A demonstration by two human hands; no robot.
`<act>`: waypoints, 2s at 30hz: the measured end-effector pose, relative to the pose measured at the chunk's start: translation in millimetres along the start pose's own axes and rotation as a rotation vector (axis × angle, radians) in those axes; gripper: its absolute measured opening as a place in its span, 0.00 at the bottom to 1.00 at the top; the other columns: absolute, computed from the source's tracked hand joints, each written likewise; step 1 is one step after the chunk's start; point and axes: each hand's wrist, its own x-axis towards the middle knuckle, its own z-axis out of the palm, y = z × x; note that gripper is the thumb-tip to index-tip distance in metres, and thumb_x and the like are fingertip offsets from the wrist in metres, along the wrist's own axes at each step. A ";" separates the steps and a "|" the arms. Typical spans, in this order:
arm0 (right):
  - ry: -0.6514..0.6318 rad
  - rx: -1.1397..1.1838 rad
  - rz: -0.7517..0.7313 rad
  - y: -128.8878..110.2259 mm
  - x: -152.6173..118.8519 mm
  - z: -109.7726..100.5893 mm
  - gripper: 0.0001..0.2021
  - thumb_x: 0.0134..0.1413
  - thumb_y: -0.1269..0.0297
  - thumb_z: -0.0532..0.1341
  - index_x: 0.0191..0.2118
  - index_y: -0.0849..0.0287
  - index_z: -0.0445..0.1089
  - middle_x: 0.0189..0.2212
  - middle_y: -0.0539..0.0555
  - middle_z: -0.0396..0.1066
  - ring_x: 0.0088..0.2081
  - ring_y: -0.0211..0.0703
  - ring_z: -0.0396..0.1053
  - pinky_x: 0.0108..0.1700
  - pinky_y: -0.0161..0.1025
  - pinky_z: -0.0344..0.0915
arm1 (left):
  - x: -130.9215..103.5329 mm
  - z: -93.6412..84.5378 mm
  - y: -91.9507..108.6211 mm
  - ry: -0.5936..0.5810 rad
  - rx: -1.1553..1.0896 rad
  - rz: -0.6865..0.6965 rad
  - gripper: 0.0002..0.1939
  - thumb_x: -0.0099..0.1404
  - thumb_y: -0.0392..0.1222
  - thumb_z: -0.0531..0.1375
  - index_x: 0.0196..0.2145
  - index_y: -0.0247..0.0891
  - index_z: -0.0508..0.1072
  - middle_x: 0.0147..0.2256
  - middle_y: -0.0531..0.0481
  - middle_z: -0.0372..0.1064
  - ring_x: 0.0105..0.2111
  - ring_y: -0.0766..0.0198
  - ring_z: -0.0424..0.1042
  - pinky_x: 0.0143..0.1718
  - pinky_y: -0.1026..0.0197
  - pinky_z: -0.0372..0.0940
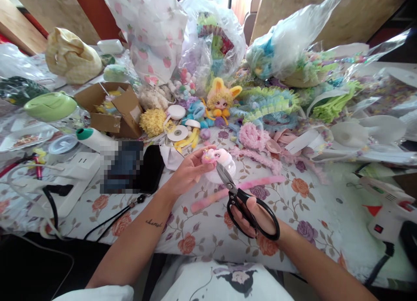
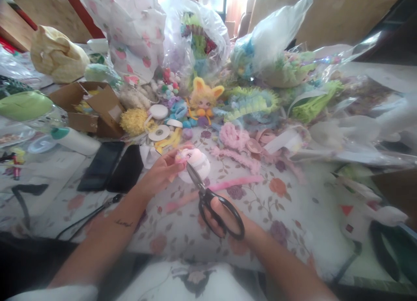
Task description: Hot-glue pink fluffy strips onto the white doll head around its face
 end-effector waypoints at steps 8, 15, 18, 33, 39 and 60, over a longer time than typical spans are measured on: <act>0.038 0.004 -0.006 -7.0 -2.4 7.3 0.31 0.52 0.31 0.49 0.25 0.60 0.59 0.16 0.44 0.55 0.12 0.26 0.49 0.13 0.29 0.46 | -0.8 2.0 0.2 0.014 0.016 -0.003 0.24 0.57 0.34 0.67 0.52 0.40 0.71 0.47 0.48 0.72 0.45 0.63 0.69 0.47 0.64 0.61; 0.066 -0.023 0.039 -5.5 -3.5 6.9 0.32 0.49 0.29 0.50 0.23 0.59 0.57 0.13 0.43 0.53 0.11 0.26 0.46 0.12 0.29 0.42 | -0.3 3.2 1.3 -0.001 0.004 -0.013 0.24 0.56 0.35 0.67 0.51 0.41 0.72 0.44 0.49 0.73 0.43 0.63 0.71 0.46 0.63 0.63; 0.049 -0.034 0.012 -2.9 -1.9 2.6 0.33 0.47 0.28 0.50 0.25 0.59 0.59 0.15 0.44 0.55 0.12 0.27 0.48 0.12 0.29 0.45 | -0.5 3.1 0.6 -0.002 0.010 -0.008 0.25 0.56 0.35 0.67 0.52 0.41 0.72 0.44 0.49 0.73 0.42 0.63 0.71 0.45 0.63 0.63; 0.442 -0.628 -0.112 -50.3 -35.4 -36.2 0.25 0.51 0.37 0.57 0.27 0.58 0.63 0.14 0.45 0.56 0.15 0.34 0.53 0.18 0.34 0.49 | 2.4 4.9 -3.7 0.127 -0.019 0.015 0.26 0.55 0.37 0.68 0.52 0.40 0.70 0.48 0.47 0.71 0.44 0.61 0.71 0.45 0.62 0.64; 1.087 -1.439 0.287 -74.5 -117.3 -71.7 0.19 0.47 0.44 0.60 0.22 0.56 0.66 0.19 0.53 0.68 0.24 0.47 0.66 0.26 0.39 0.56 | 6.8 -3.2 -3.5 0.176 -0.084 0.024 0.23 0.57 0.38 0.67 0.50 0.40 0.71 0.46 0.48 0.73 0.42 0.64 0.72 0.40 0.67 0.67; 0.611 -1.594 -0.835 -67.9 12.9 19.8 0.19 0.59 0.64 0.59 0.55 0.59 0.62 0.54 0.65 0.65 0.57 0.55 0.62 0.54 0.54 0.65 | -3.3 10.8 -4.3 0.048 -0.326 -0.115 0.24 0.64 0.40 0.61 0.57 0.47 0.64 0.51 0.49 0.69 0.48 0.60 0.70 0.48 0.59 0.69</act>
